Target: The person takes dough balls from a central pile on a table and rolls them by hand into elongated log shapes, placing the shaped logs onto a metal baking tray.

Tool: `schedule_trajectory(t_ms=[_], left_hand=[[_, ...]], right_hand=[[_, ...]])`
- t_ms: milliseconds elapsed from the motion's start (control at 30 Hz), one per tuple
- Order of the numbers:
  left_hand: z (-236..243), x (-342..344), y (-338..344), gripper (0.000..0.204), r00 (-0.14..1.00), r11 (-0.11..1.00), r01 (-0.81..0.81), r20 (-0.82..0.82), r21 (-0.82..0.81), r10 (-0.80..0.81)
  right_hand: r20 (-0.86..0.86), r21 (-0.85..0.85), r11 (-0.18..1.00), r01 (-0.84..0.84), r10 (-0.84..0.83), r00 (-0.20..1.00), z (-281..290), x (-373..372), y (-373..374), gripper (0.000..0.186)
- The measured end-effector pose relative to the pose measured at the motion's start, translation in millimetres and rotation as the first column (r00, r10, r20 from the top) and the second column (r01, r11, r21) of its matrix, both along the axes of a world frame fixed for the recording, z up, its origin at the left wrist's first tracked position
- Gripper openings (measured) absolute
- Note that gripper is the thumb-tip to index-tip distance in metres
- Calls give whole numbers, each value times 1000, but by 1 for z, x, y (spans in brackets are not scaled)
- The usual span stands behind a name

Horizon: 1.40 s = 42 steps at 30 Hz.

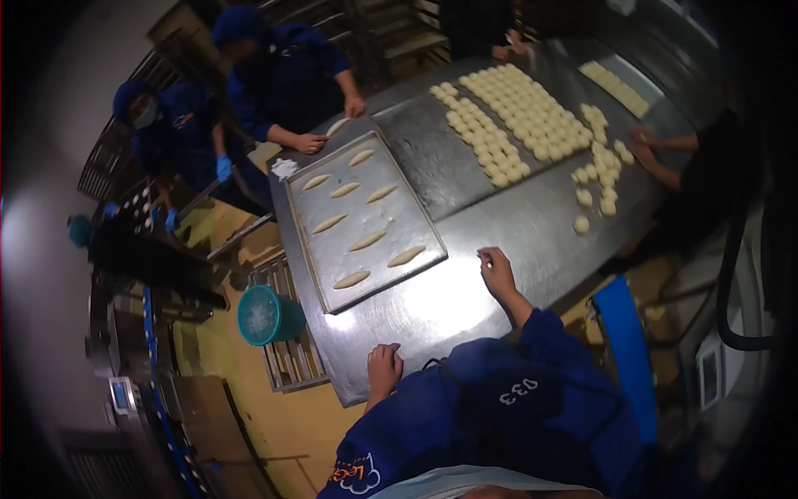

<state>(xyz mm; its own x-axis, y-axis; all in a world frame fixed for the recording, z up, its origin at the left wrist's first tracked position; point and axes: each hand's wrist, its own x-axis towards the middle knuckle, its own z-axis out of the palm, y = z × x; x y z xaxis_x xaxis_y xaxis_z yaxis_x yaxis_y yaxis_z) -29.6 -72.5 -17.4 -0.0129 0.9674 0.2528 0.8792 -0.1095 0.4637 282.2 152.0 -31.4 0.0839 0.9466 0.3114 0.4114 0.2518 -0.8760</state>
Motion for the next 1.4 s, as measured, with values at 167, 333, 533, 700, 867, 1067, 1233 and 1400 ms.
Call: schedule_trajectory(t_ms=[167, 333, 533, 700, 867, 1067, 1233, 1400], left_hand=[[-15, 18, 13, 22, 972, 972, -229, -42, 62, 231], [-18, 31, 8, 18, 946, 947, -318, -49, 47, 320], [-5, 36, 10, 14, 917, 919, -390, -69, 55, 393], [-4, 38, 13, 12, 898, 899, -433, -51, 63, 436], [0, 35, 17, 11, 893, 896, -443, -74, 31, 444], [1, 32, 19, 11, 883, 885, -464, -57, 30, 465], [6, 31, 22, 12, 877, 879, -476, -61, 22, 476], [13, 29, 25, 21, 873, 879, -475, -145, -41, 465]], right_hand=[[120, 69, 998, 11, -19, 993, -30, 45, 32, 14], [292, 70, 960, -272, 241, 926, -15, 58, 20, 17], [511, 39, 760, -649, 543, 666, 9, 59, 22, 19], [549, -2, 747, -665, 556, 624, 15, 55, 22, 21], [591, -28, 778, -628, 520, 617, 11, 52, 24, 21], [601, -6, 765, -643, 517, 609, 5, 49, 29, 23], [597, 18, 763, -646, 510, 619, 13, 47, 31, 21], [552, -225, 778, -587, 598, 581, 24, 42, 23, 16]])
